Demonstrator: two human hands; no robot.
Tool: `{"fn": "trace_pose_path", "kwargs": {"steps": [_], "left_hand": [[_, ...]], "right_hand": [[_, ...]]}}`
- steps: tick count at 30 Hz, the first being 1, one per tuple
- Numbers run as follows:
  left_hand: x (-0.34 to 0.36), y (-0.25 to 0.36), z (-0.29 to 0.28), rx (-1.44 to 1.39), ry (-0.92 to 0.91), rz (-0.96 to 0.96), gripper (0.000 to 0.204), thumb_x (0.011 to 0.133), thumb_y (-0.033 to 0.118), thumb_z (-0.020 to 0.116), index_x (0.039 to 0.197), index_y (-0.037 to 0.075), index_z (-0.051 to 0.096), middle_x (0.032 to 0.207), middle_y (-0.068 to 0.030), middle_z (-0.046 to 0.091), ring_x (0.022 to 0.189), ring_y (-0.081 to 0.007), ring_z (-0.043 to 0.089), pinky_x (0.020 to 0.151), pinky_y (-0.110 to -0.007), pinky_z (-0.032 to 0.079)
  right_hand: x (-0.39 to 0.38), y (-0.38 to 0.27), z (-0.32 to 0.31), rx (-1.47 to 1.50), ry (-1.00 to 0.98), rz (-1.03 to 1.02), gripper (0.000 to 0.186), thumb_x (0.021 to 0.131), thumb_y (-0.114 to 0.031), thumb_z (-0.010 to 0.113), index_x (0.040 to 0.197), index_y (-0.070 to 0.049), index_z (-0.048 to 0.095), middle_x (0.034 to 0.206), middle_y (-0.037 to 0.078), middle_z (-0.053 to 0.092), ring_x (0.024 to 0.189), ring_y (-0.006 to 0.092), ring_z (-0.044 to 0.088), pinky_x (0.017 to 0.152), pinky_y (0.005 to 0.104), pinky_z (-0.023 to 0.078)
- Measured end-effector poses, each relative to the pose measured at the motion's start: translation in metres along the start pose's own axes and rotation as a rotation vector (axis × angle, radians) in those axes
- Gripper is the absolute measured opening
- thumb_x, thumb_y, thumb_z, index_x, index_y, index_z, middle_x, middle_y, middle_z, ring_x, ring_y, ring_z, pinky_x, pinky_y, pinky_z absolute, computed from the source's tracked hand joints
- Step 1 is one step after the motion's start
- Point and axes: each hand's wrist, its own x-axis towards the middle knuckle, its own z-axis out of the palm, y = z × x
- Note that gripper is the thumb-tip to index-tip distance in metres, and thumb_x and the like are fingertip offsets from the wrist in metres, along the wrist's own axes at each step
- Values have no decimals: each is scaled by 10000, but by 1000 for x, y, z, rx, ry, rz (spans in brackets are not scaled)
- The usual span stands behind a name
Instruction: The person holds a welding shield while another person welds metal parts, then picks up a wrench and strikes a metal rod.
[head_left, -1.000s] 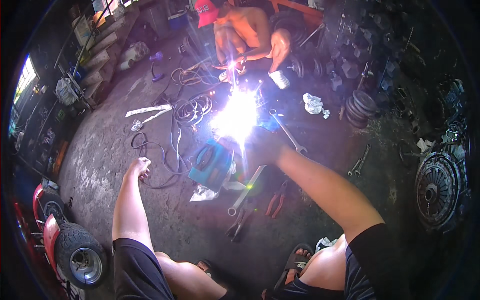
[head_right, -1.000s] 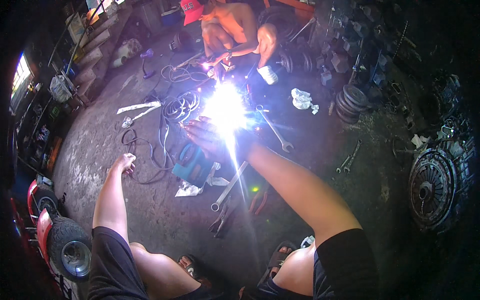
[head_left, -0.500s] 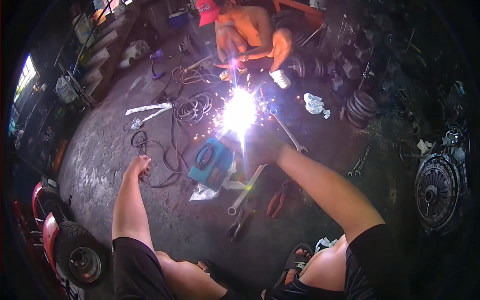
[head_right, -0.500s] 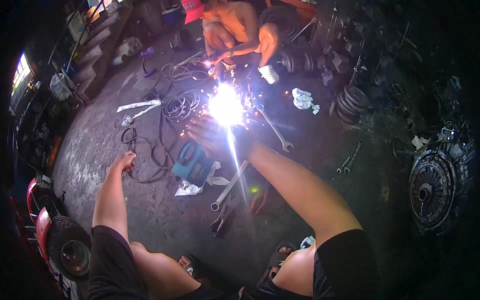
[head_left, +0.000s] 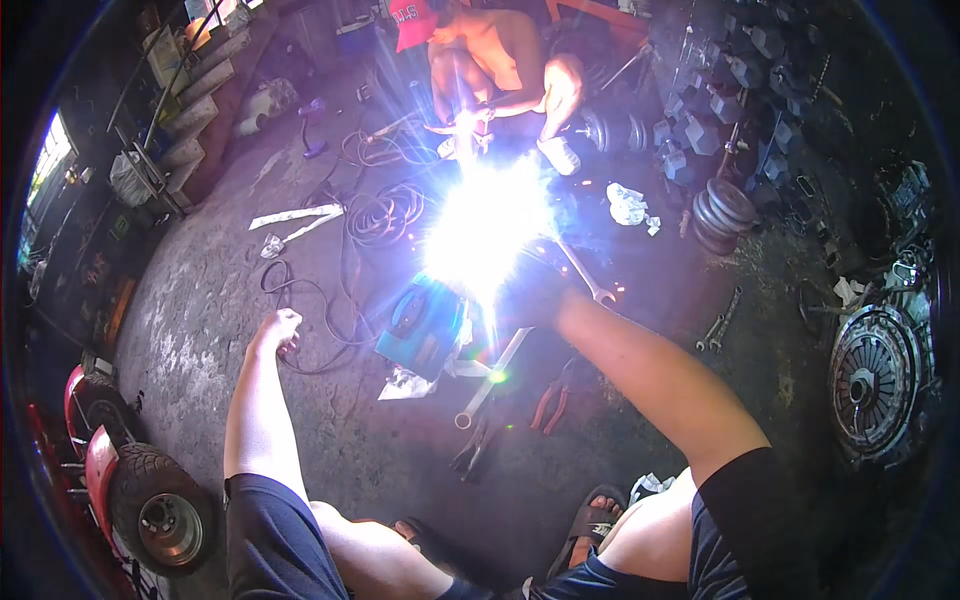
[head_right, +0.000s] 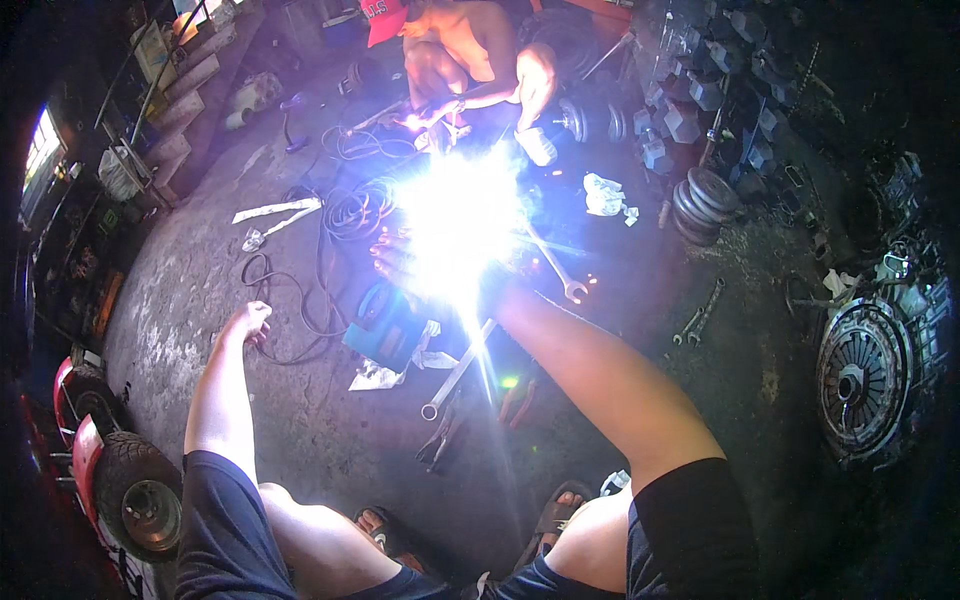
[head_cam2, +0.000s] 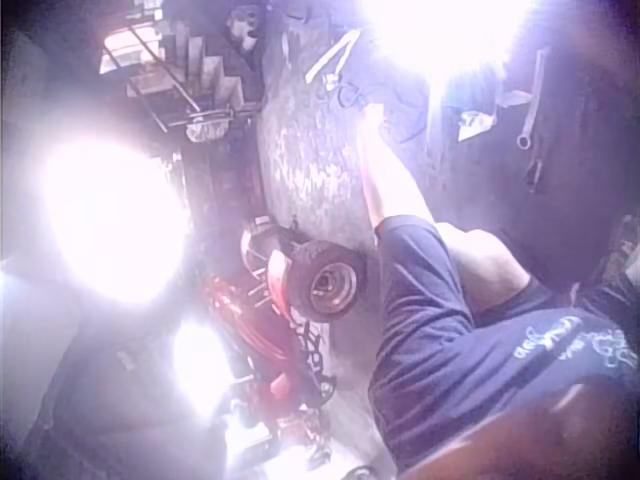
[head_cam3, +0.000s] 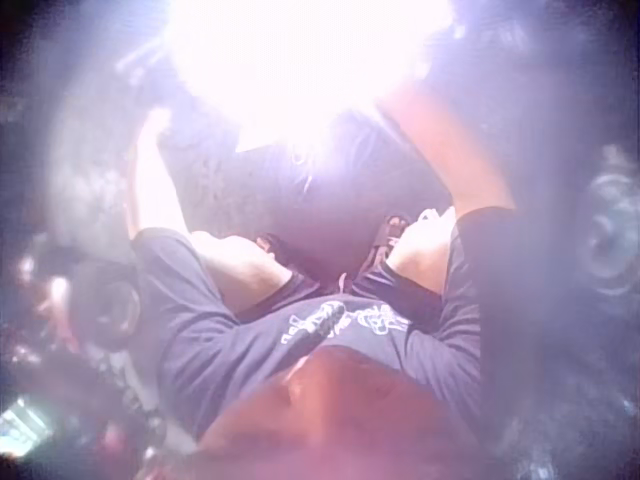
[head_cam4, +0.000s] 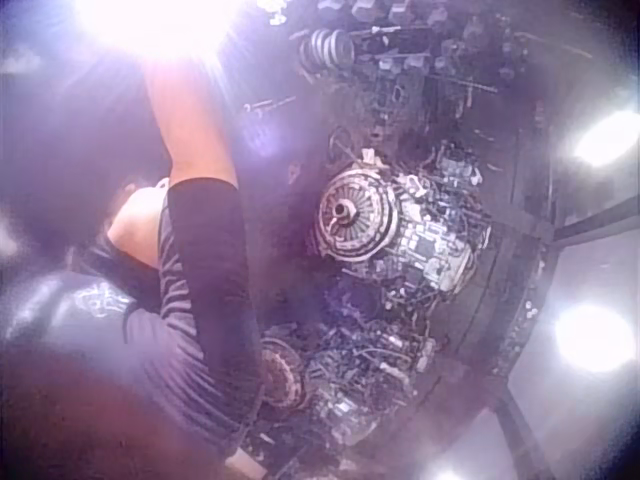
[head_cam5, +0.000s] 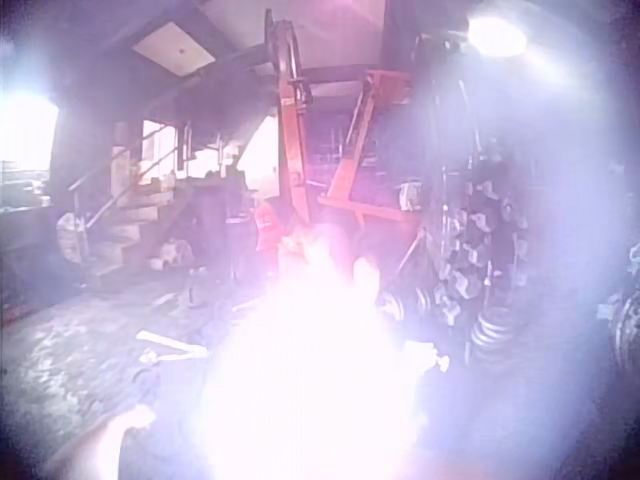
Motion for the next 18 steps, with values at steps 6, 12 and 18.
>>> {"fn": "trace_pose_path", "kwargs": {"steps": [6, 12, 18], "left_hand": [[-4, 1, 0, -58, -2, -4, 270, 955, 312, 521, 1136, 126, 591, 829, -80, 672, 548, -172, 634, 429, -321, 478], [-8, 2, -2, -73, -13, 1, 281, 946, 320, 522, 1127, 116, 591, 836, -74, 671, 549, -161, 629, 436, -309, 475], [-18, 5, -4, -35, 8, 31, 298, 942, 326, 516, 1121, 100, 592, 837, -77, 674, 544, -147, 617, 457, -298, 478]], "right_hand": [[-5, 3, 13, 75, -497, 115, 331, 816, -236, 551, 1092, -57, 592, 1113, 132, 579, 1079, 281, 527, 957, 408, 408], [1, 3, 4, 128, 3, 0, 327, 816, -250, 553, 1077, -55, 594, 1093, 136, 588, 1062, 280, 540, 948, 398, 421], [2, 1, -10, 174, 179, -40, 326, 817, -264, 554, 1061, -53, 595, 1072, 139, 596, 1044, 278, 553, 939, 387, 433]]}}
